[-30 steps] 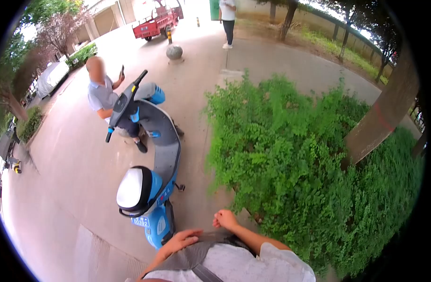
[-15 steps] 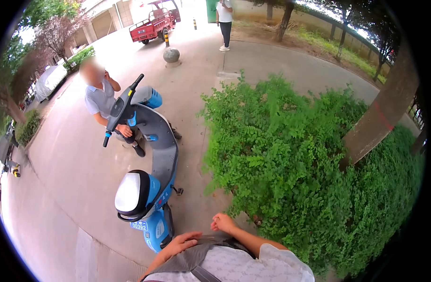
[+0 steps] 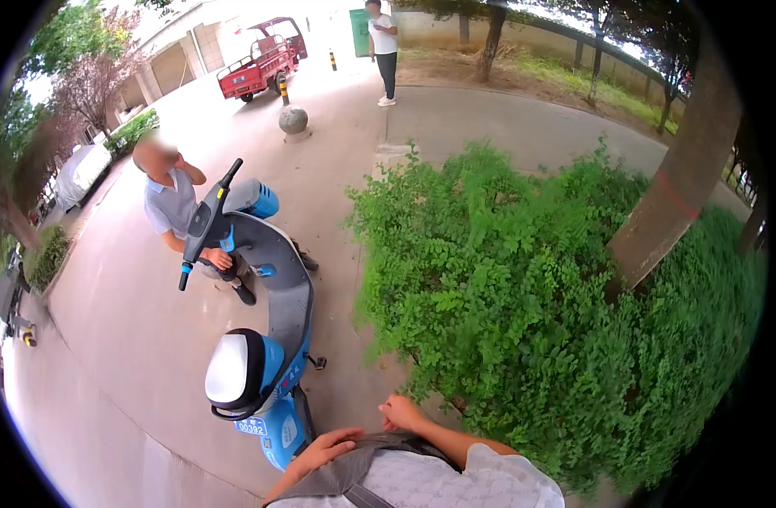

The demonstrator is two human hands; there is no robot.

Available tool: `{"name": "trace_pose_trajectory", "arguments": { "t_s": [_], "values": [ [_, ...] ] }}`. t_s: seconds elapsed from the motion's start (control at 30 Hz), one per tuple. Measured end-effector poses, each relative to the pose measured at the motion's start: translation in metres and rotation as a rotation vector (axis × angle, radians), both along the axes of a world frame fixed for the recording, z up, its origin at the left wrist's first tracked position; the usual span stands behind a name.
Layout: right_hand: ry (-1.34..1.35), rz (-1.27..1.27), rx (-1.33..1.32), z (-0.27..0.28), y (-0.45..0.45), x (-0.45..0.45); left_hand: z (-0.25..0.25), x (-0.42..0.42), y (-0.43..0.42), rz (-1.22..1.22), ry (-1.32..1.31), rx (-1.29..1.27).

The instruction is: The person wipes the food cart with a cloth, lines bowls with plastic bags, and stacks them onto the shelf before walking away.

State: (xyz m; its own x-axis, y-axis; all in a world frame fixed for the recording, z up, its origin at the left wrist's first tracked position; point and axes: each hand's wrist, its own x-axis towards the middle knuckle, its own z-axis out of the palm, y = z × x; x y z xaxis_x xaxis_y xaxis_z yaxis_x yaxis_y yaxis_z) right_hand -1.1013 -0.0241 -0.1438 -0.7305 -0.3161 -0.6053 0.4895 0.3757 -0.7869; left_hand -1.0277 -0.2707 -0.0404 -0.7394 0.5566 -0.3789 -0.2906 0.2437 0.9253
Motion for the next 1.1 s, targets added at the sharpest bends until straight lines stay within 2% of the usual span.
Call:
{"name": "trace_pose_trajectory", "arguments": {
  "t_s": [0.23, 0.33, 0.47, 0.73, 0.97, 1.1],
  "values": [
    [0.001, -0.019, 0.025, 0.015, 0.012, 0.013, 0.007, 0.004, 0.010, -0.044, -0.036, -0.046],
    [0.010, -0.028, 0.036, 0.024, 0.017, 0.004, 0.008, -0.004, 0.017, 0.011, -0.094, 0.053],
    [0.039, 0.014, 0.018, 0.020, 0.025, 0.007, 0.002, -0.004, 0.023, 0.002, -0.065, 0.019],
    [-0.023, 0.089, -0.058, -0.023, 0.032, 0.017, 0.018, 0.006, 0.038, -0.008, -0.039, -0.021],
    [0.002, 0.175, -0.150, -0.060, 0.037, 0.030, -0.005, 0.029, 0.047, 0.060, -0.057, 0.008],
    [-0.068, 0.193, -0.114, -0.048, 0.042, 0.029, -0.005, 0.044, 0.053, 0.105, -0.026, -0.004]
  ]
}}
